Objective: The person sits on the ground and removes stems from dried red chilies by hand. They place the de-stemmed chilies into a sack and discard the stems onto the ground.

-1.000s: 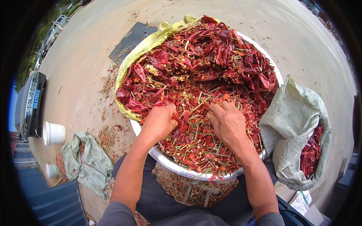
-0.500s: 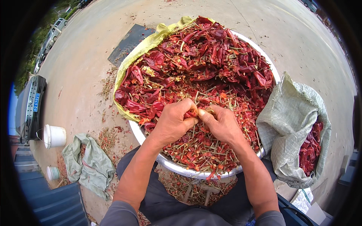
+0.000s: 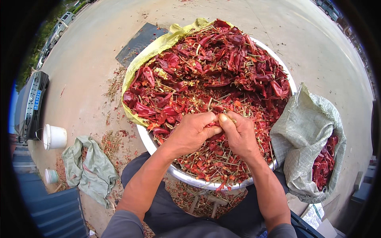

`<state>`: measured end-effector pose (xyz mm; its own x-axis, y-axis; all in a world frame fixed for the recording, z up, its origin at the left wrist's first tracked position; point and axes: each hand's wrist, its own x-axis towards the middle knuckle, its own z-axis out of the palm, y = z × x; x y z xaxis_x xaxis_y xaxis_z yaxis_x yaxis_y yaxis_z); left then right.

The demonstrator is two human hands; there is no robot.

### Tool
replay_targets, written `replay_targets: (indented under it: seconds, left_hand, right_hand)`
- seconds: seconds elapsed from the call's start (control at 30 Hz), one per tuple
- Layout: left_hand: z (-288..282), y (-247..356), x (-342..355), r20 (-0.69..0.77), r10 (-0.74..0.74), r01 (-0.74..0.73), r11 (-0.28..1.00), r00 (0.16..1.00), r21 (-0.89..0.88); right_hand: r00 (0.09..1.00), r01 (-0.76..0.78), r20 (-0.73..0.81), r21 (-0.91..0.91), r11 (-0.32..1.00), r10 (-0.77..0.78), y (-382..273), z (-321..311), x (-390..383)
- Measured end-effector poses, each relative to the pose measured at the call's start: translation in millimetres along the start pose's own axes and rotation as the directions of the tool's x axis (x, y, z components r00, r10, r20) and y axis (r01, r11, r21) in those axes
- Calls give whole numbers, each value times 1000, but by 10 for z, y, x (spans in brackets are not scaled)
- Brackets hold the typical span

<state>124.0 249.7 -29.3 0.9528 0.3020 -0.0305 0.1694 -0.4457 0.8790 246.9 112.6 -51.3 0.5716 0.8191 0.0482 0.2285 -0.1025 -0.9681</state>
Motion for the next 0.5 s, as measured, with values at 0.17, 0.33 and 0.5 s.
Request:
replay_targets:
  seconds: [0.17,0.33,0.5]
  left_hand:
    - [110,12,8,-108,28,-64,936,994,-346]
    - [-39,-93,-181,-40,-186,80,596,982,-799]
    - [-384,-278,-143,-270,-210,-226,211,939,-951]
  right_hand:
    - [947,-282,48,600,748,319,-121,31,-36]
    - [935,10,-243,745,667,257,87,-510,227]
    - [979,-202,-49,-120,972,198,86,-7,67]
